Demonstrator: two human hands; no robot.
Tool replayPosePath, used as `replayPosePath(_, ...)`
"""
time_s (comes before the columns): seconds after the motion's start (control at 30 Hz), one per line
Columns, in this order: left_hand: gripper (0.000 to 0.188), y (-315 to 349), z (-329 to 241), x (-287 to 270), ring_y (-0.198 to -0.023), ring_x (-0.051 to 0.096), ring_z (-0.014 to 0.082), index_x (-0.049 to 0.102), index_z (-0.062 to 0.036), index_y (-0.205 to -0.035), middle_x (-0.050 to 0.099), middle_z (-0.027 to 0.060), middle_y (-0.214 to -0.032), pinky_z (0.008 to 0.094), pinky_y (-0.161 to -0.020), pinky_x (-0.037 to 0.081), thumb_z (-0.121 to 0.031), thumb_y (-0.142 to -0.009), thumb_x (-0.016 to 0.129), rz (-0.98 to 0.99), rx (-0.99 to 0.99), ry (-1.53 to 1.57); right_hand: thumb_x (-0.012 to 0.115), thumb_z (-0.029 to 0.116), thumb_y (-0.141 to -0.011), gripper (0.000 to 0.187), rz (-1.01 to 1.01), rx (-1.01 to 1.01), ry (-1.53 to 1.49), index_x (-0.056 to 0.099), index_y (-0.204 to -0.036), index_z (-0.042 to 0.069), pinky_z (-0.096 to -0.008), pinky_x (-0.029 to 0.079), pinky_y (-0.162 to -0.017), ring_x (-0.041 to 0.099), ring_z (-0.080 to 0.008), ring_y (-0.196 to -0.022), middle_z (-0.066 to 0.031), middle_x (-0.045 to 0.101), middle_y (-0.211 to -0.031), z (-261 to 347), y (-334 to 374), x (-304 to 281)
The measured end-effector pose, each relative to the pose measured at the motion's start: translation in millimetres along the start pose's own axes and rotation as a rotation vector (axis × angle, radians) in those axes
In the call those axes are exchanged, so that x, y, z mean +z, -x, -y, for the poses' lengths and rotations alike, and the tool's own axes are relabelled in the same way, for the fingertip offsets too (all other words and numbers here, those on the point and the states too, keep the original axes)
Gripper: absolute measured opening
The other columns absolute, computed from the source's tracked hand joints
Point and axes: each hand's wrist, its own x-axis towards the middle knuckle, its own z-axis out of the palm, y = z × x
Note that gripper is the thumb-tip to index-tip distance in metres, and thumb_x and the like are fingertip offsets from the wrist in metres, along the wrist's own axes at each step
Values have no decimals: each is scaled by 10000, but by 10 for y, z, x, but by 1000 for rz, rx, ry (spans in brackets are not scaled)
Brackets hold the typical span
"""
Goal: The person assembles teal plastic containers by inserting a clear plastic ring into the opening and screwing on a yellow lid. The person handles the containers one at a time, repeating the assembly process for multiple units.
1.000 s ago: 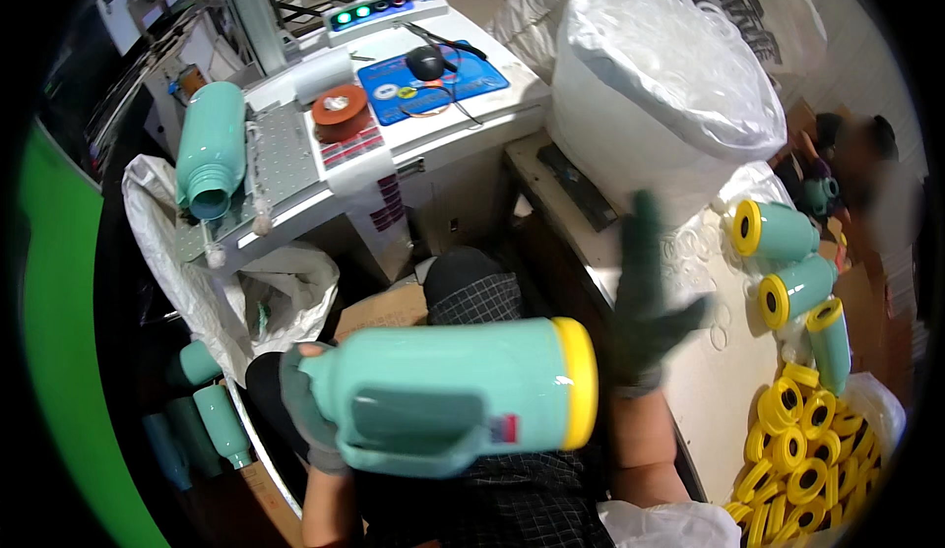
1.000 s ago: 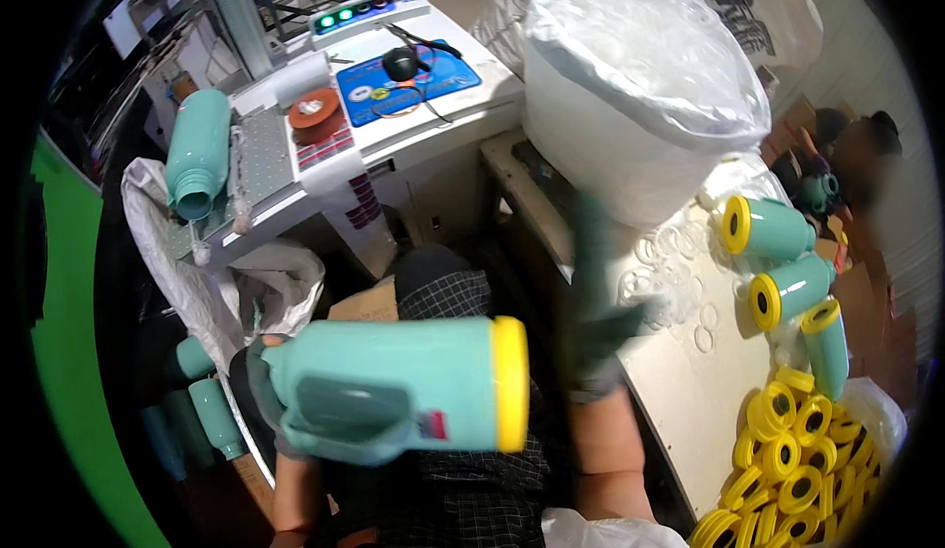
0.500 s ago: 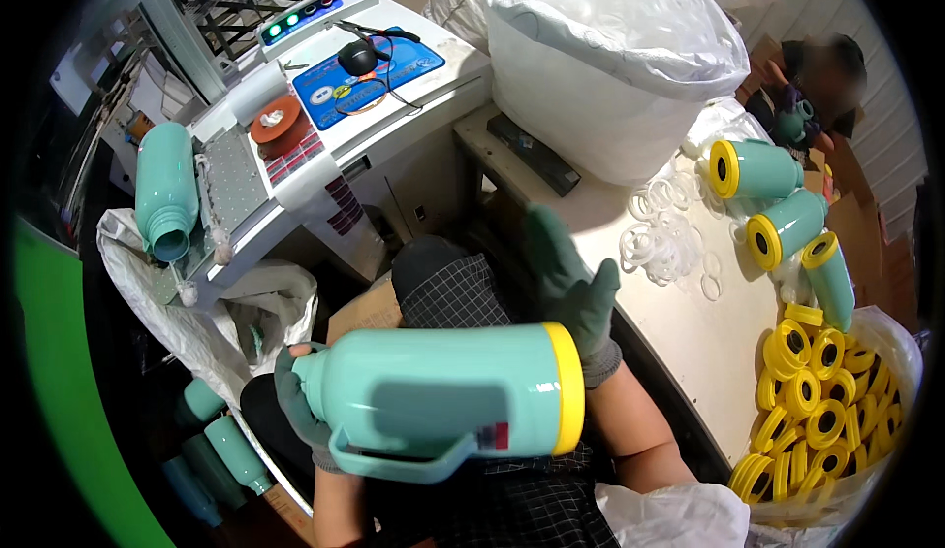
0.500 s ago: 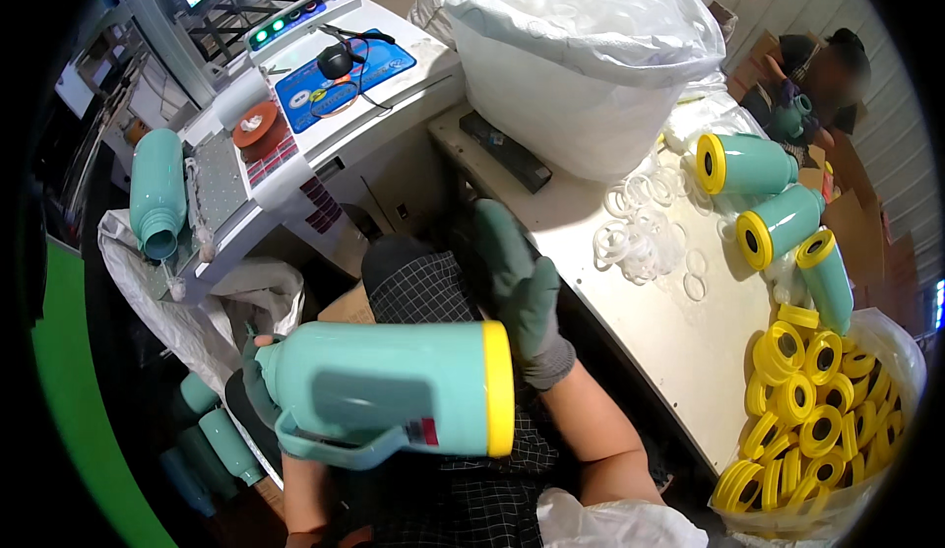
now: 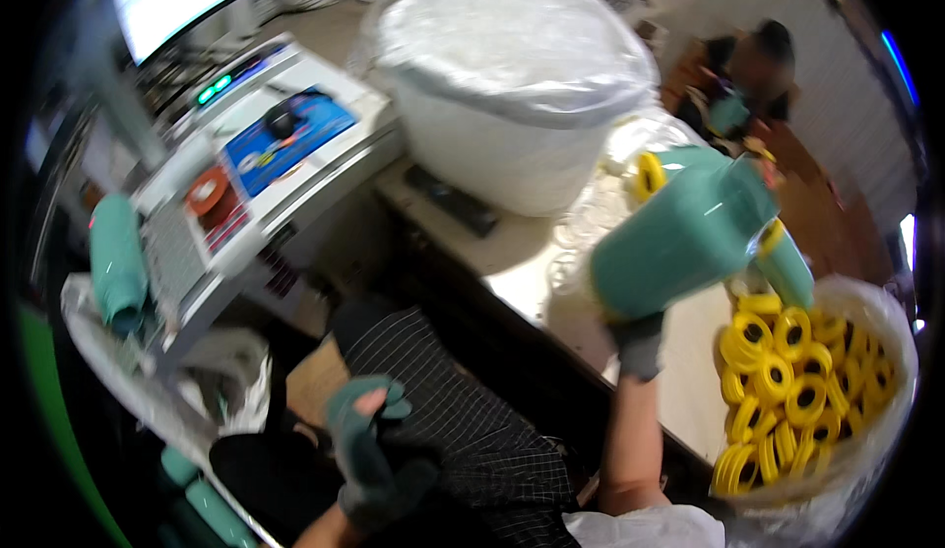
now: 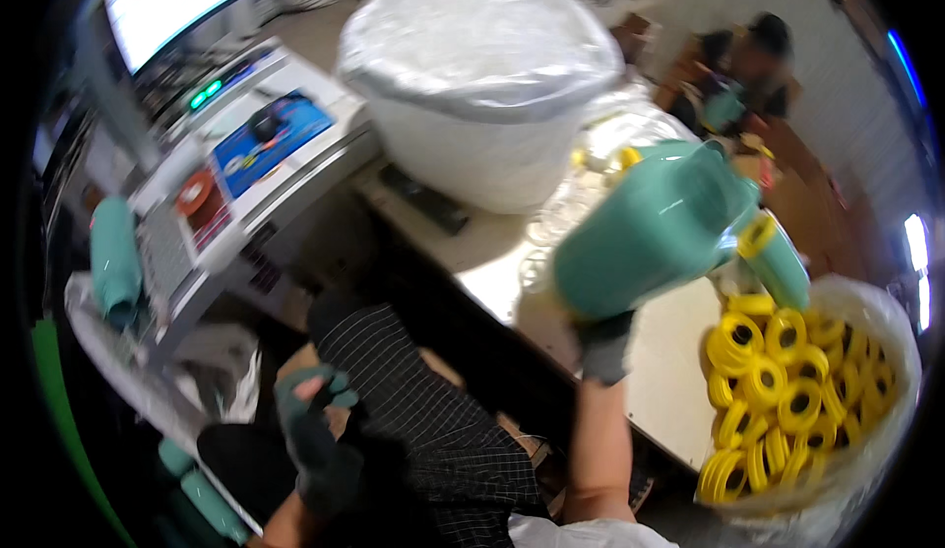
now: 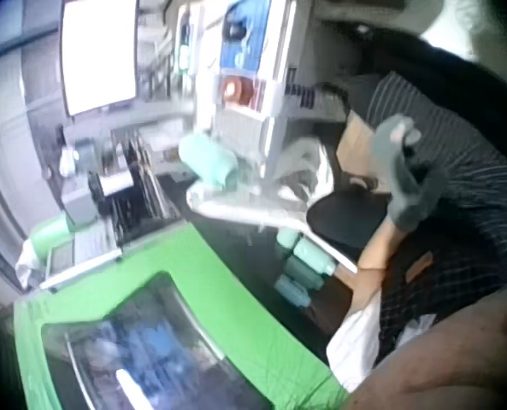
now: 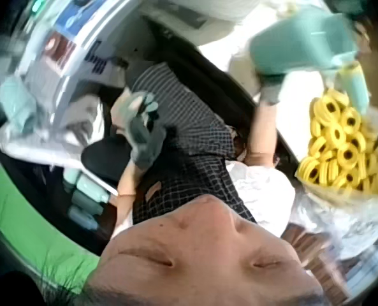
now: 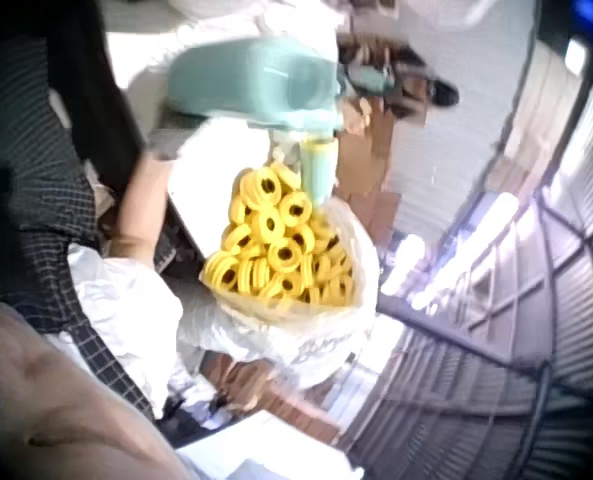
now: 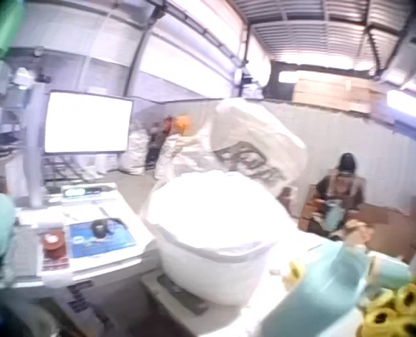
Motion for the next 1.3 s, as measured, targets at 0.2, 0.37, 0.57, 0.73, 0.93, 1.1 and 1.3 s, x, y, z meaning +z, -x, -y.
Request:
replayPosePath(0.2, 646, 43, -8, -254, -1159, 592, 276, 482, -41, -1443, 508, 170, -1356, 365, -911, 549, -147, -899, 814, -133, -204, -29, 602, 354, -1036, 509, -35, 450, -577, 527, -1412, 19, -424, 530, -953, 582, -305, -1158, -181, 598, -1316, -1194, -1488, 521)
replayPosePath(0.37, 422, 1107, 599, -1299, -1005, 616, 261, 562, -17, -1239, 592, 128, -1100, 372, -895, 522, -93, -883, 775, -690, -137, -923, 580, 336, -1079, 451, -649, 355, -869, 561, -1341, -31, -401, 563, -827, 626, -279, -999, -184, 624, -1196, 30, -1925, 122)
replayPosePath(0.57, 492, 4115, 1491, -2328, -792, 687, 243, 645, 91, -1147, 717, 147, -935, 384, -696, 546, -278, -860, 795, -1829, -868, -129, 572, 258, -1098, 361, -415, -71, -1281, 584, -1248, -70, -383, 567, -737, 637, -270, -856, -202, 642, -1089, 2324, -717, -614)
replayPosePath(0.73, 399, 5061, 1875, -3034, -725, 637, 222, 681, 14, -1075, 673, 117, -923, 345, -625, 544, -360, -942, 724, -2369, -848, 283, 596, 197, -1071, 339, 28, -120, -1357, 616, -1286, -64, -398, 558, -841, 642, -287, -918, -211, 677, -1146, 3161, -453, -1003)
replayPosePath(0.93, 368, 5550, 2060, -3397, -940, 634, 204, 630, -65, -1294, 633, 90, -1159, 317, -661, 563, -338, -1048, 601, -2134, -445, 735, 608, 176, -1059, 314, 182, -272, -1324, 658, -1241, -75, -379, 553, -857, 653, -280, -944, -204, 698, -1127, 3755, -405, -1284)
replayPosePath(1.1, 227, 4177, 1517, -3032, -943, 599, 244, 666, -56, -1159, 615, 109, -1120, 376, -790, 509, -212, -999, 622, -2005, -658, -298, 442, 174, -1121, 337, 442, -165, -1417, 600, -1334, -34, -361, 418, -1123, 543, -239, -1300, -142, 601, -1391, 3815, -165, -1034)
replayPosePath(1.3, 266, 2210, -461, -2285, -935, 604, 286, 667, -166, -1031, 630, 91, -1040, 437, -781, 474, -323, -843, 772, -702, -352, -1504, 570, 116, -921, 372, 523, -580, -1623, 639, -1250, -44, -452, 465, -1016, 584, -338, -1150, -210, 591, -1270, 4202, -14, -1658)
